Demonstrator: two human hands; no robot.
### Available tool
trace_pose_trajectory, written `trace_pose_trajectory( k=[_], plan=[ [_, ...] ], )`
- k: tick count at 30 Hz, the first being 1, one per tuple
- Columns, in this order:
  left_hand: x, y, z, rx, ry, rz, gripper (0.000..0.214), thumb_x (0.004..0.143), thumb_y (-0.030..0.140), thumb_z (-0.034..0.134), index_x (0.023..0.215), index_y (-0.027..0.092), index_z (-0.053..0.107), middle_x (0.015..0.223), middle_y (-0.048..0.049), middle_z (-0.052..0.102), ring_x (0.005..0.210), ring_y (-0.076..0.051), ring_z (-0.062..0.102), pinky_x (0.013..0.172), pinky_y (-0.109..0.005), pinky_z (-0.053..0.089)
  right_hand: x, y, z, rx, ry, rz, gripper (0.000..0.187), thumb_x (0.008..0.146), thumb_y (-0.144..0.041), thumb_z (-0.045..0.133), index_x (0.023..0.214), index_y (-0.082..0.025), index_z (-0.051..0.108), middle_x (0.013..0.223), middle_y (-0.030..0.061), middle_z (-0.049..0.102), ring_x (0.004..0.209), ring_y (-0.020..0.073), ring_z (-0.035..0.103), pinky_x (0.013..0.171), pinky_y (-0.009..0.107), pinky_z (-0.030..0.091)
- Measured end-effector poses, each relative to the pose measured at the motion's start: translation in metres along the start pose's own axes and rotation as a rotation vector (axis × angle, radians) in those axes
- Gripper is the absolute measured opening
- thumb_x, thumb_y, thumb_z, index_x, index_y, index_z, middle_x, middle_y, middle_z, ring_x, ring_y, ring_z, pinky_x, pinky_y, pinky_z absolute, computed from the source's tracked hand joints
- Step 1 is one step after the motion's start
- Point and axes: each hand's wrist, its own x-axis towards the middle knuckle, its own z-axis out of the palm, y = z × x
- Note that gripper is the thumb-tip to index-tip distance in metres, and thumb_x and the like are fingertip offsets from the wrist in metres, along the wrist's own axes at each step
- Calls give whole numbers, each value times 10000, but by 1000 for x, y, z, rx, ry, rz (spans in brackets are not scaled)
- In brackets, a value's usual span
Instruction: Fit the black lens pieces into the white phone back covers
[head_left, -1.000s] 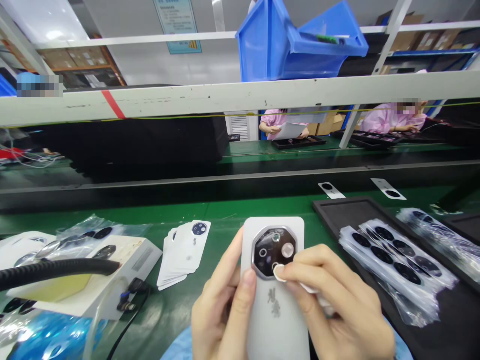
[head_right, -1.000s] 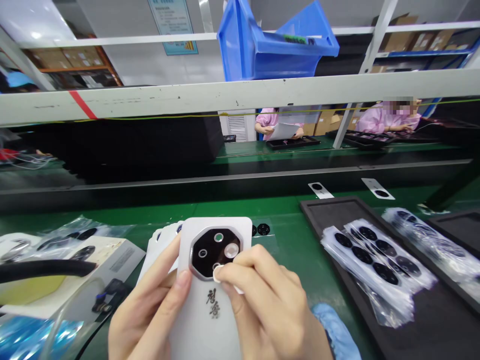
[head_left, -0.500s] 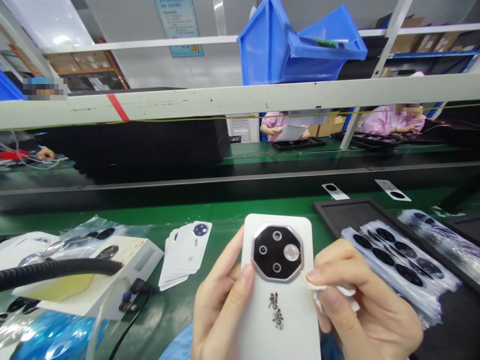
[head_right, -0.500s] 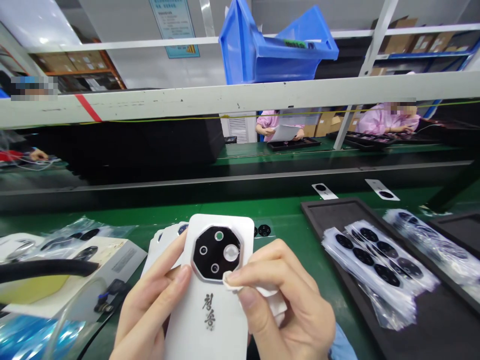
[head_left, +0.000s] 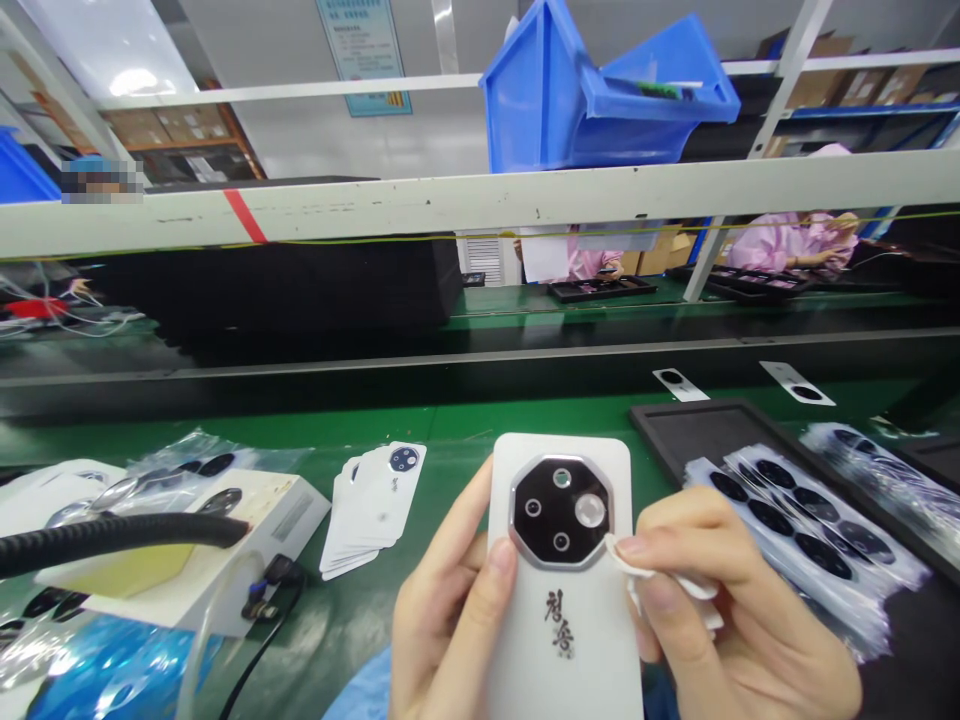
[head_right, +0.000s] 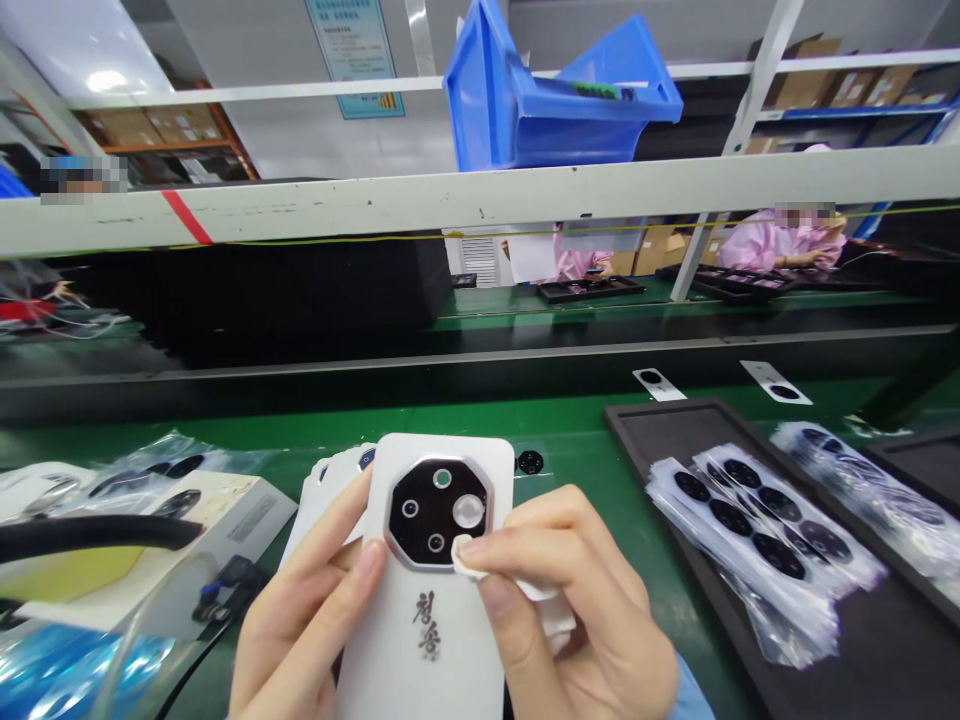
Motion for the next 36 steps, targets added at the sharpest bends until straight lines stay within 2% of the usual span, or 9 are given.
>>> trace_pose_trajectory(
  k=[6, 10, 15, 18, 21, 25, 30, 33, 36],
  plan=[
    [6, -7, -4, 51, -64, 89, 537, 748, 451, 734, 1231, 223, 673, 618, -1, 691, 421, -90, 525, 415, -161, 407, -3, -1, 3, -115, 43, -65, 269, 822, -4, 569, 969, -203, 675, 785, 22, 605, 652, 128, 599, 454, 239, 483],
    [6, -12, -3, 107, -70, 200, 452, 748, 439, 741, 1158, 249, 718, 621, 8, 691, 479, -92, 552, 455, -140, 433, -5, 3, 0, -341, -86, -174, 247, 858, -59, 578, 1029, -214, 668, 852, 19, 639, 681, 109, 640, 508, 222, 506],
    [2, -22, -5, 217, -16, 340, 397, 806, 372, 706, 1182, 242, 707, 758, -19, 733, 528, -105, 570, 513, -156, 468, -8, 8, 1, -475, -177, -254, 253, 881, -70, 562, 1086, -194, 643, 868, 28, 637, 703, 98, 658, 578, 206, 524],
    [1, -29, -6, 283, 32, 383, 399, 824, 370, 689, 1197, 229, 697, 858, -45, 754, 663, -142, 637, 607, -167, 509, -10, 10, 3, -538, -181, -281, 265, 889, -78, 555, 1111, -196, 638, 900, 39, 642, 739, 108, 662, 606, 210, 524],
    [0, -32, -8, 366, 36, 413, 419, 860, 409, 633, 1250, 257, 656, 939, -42, 762, 674, -150, 658, 599, -186, 522, -10, 10, 5, -587, -181, -295, 269, 905, -88, 531, 1124, -203, 637, 923, 41, 643, 758, 109, 655, 640, 218, 519],
    [0, -33, -12, 465, 62, 467, 414, 875, 412, 606, 1278, 316, 628, 970, -27, 767, 654, -150, 667, 589, -197, 531, -7, 7, 6, -546, -168, -315, 237, 913, -72, 499, 1050, -180, 659, 896, 35, 633, 734, 88, 639, 629, 205, 495],
    [2, -33, -12, 427, -2, 495, 365, 882, 370, 602, 1244, 375, 642, 961, 2, 769, 652, -145, 681, 592, -202, 543, -7, 10, 3, -481, -197, -289, 274, 889, -24, 474, 1051, -159, 650, 905, 47, 617, 722, 90, 642, 598, 215, 492],
    [2, -34, -11, 380, -12, 452, 360, 872, 388, 611, 1229, 370, 656, 1015, -6, 761, 708, -163, 695, 654, -218, 561, -8, 11, 0, -451, -218, -269, 272, 881, -19, 474, 1043, -146, 652, 902, 60, 616, 687, 98, 642, 557, 223, 490],
    [1, -30, -11, 324, 5, 382, 379, 840, 429, 647, 1209, 350, 676, 920, -10, 764, 727, -168, 686, 651, -197, 553, -6, 7, -1, -341, -214, -204, 263, 868, -19, 516, 1033, -165, 660, 876, 46, 607, 658, 97, 625, 512, 222, 475]
  ],
)
